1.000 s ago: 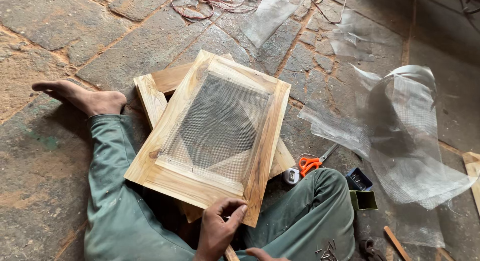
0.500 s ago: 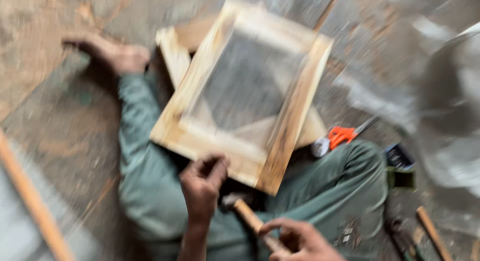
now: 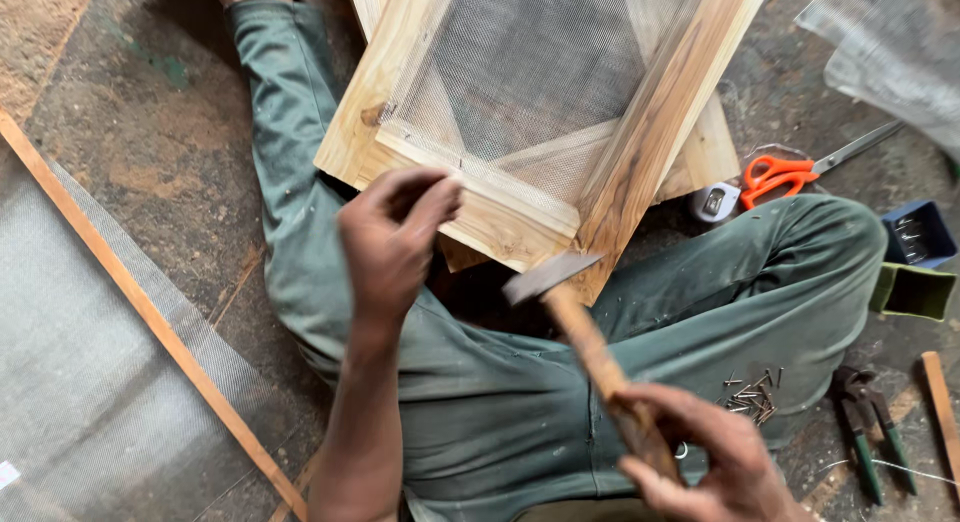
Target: The person sits on the floor and assembles a window screen by attaching mesh to a wooden frame. They use a hammer to drive nails along the edges of the frame, securing the mesh in place. The person repeatedly picks up nails and hammers them into the wood.
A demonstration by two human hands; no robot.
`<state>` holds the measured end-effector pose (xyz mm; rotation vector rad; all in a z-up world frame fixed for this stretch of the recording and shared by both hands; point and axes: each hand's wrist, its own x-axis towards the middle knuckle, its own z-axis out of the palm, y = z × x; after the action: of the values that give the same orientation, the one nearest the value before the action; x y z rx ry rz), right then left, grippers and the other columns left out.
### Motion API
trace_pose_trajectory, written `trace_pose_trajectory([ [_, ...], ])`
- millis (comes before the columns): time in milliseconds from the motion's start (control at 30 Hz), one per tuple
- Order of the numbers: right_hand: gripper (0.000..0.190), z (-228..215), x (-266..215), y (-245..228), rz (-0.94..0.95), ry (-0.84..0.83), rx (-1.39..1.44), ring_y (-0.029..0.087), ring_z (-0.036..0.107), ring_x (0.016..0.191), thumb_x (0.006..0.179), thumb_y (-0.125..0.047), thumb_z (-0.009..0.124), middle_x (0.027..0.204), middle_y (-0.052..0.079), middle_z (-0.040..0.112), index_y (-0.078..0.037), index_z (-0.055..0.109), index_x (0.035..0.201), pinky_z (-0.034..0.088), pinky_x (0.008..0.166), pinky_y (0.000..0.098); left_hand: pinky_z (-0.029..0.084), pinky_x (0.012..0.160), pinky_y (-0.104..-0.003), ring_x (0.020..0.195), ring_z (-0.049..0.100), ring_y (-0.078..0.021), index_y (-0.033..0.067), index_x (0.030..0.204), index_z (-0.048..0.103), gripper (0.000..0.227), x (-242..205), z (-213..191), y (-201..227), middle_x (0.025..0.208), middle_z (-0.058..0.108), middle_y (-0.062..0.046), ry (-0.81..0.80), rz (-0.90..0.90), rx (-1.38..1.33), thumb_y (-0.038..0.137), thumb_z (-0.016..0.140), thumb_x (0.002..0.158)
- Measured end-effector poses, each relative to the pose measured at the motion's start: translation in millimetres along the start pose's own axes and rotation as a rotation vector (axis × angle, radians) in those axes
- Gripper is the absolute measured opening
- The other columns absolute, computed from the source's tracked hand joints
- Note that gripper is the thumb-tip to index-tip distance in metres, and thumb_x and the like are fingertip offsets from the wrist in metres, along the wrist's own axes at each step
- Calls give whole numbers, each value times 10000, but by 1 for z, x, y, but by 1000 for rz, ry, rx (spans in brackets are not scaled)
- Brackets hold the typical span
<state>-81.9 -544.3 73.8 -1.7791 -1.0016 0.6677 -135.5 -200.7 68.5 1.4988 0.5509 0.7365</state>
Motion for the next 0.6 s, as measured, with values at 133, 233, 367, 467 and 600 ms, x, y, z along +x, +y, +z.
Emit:
trace_pose_trajectory([
  [133, 649, 0, 14, 6, 97, 180, -156, 119, 768, 813, 690, -108, 860, 981, 82, 787, -38, 632, 1294, 647, 707, 276, 575, 728, -298, 794, 715, -168, 46, 984, 775, 88, 33, 26, -28, 903, 742, -80, -175, 136, 420, 88, 770, 908],
  [233, 653, 5, 28, 11, 106, 257, -109, 110, 755, 792, 713, -102, 862, 941, 69, 768, -41, 619, 1316, 636, 704, 264, 534, 803, -359, 884, 670, -237, 57, 928, 762, 61, 39, 40, -47, 929, 725, -72, -233, 228, 560, 77, 779, 873],
  [367, 612, 10, 42, 15, 42, 289, -213, 119, 740, 767, 716, -103, 861, 1001, 86, 748, -67, 624, 1279, 609, 676, 259, 514, 902, -383, 1008, 617, -267, 60, 913, 732, 59, 31, 47, -62, 999, 712, -58, -232, 295, 607, 57, 767, 866],
  [467, 615, 10, 53, 16, 14, 266, -302, 138, 721, 732, 717, -123, 877, 964, 84, 736, -85, 621, 1275, 587, 645, 271, 519, 902, -377, 1018, 604, -255, 76, 907, 736, 65, 27, 49, -62, 1022, 708, -43, -186, 268, 613, 54, 768, 855],
  [600, 604, 10, 58, 19, -5, 249, -305, 163, 730, 737, 730, -133, 865, 983, 101, 743, -91, 621, 1281, 575, 620, 281, 520, 889, -370, 1005, 602, -249, 88, 914, 736, 58, 28, 51, -55, 996, 696, -29, -192, 216, 609, 65, 769, 871],
])
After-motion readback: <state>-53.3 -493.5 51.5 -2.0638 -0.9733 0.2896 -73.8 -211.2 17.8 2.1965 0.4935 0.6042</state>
